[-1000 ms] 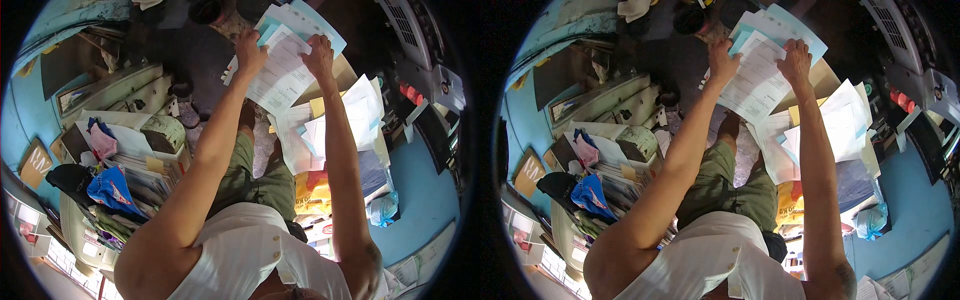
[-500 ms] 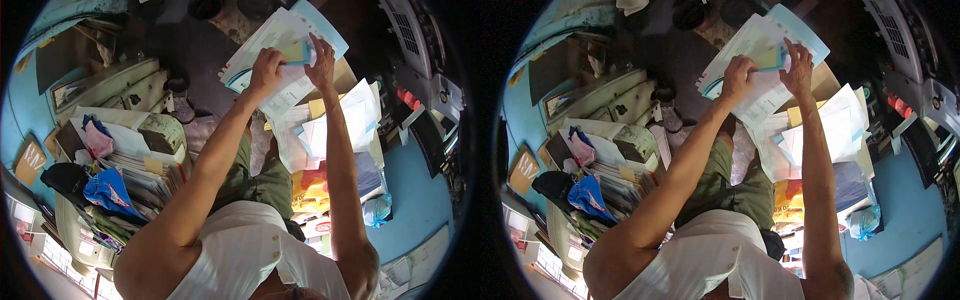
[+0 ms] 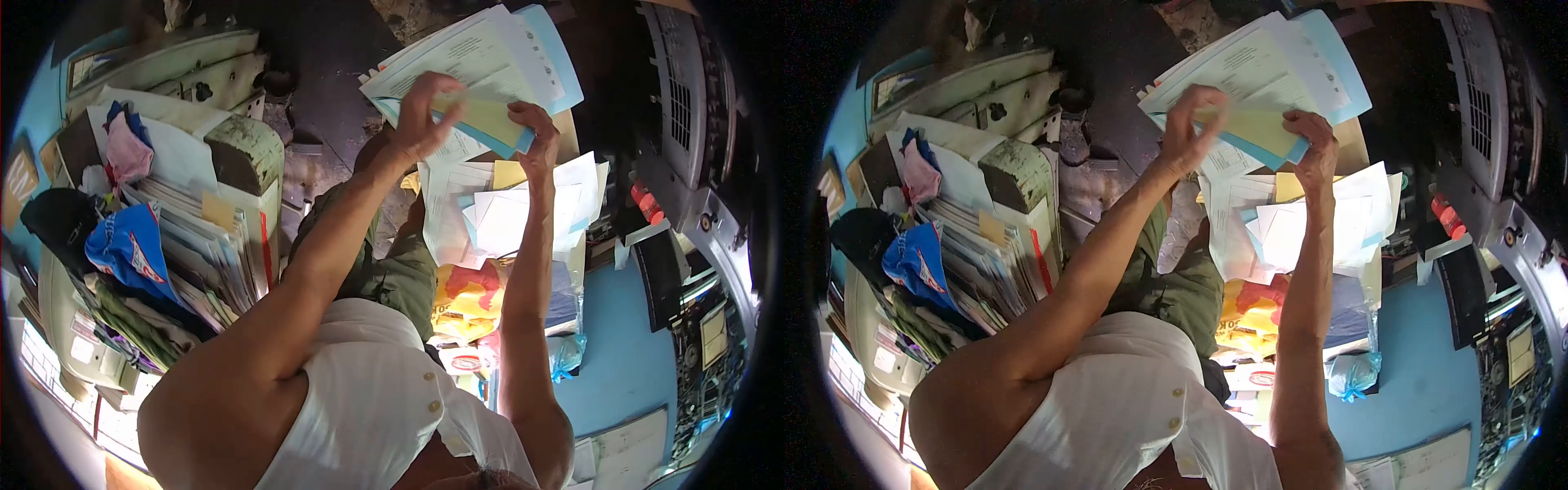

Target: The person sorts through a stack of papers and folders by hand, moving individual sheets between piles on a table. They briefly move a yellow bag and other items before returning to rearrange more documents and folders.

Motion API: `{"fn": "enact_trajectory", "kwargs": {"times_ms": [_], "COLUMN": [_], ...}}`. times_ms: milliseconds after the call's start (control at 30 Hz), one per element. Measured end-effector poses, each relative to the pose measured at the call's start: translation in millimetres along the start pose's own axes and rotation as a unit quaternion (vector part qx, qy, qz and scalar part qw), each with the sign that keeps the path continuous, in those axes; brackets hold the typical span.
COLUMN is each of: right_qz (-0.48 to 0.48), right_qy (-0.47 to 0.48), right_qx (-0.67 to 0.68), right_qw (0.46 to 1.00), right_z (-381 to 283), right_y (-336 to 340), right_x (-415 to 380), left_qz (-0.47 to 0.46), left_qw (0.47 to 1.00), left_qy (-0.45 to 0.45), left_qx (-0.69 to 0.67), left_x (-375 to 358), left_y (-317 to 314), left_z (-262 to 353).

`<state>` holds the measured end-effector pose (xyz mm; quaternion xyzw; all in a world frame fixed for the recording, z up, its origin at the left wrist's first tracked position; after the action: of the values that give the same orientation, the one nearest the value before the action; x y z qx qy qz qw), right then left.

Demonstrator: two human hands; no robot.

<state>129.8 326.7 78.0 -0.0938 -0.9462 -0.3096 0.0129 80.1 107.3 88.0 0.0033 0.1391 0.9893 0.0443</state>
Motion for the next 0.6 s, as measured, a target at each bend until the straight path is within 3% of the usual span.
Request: {"fn": "enact_trajectory", "kwargs": {"times_ms": [33,100,167,267,467,600], "right_qz": [-0.001,-0.012,-0.023,-0.04,-0.049,-0.048], "right_qy": [-0.049,-0.035,-0.033,-0.039,-0.075,-0.074], "right_qx": [0.039,0.036,0.051,0.092,0.101,0.105], "right_qw": [0.998,0.999,0.998,0.994,0.991,0.991], "right_z": [2,-3,-6,-9,-15,-16], "right_y": [2,7,11,14,21,23], "right_x": [-5,-9,-11,-14,-21,-27], "left_qz": [0.039,0.079,0.08,0.032,0.011,0.024], "left_qw": [0.998,0.988,0.967,0.945,0.932,0.937], "left_qy": [0.046,0.087,0.08,-0.025,0.033,-0.003], "left_qx": [0.017,0.099,0.23,0.326,0.362,0.349], "left_x": [2,8,19,25,17,7], "left_y": [9,24,36,35,31,35], "left_z": [-17,-49,-74,-72,-82,-86]}}
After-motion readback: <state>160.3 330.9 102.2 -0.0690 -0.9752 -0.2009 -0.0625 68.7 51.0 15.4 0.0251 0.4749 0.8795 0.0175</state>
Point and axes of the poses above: each hand's wrist, its own x-axis towards the middle knuckle, its own y-axis out of the back of the hand, z = x × y, the point moved 6 cm from there along x, towards the middle knuckle, and after that the axes turned 10 degrees about z, right-handed, at the moved point
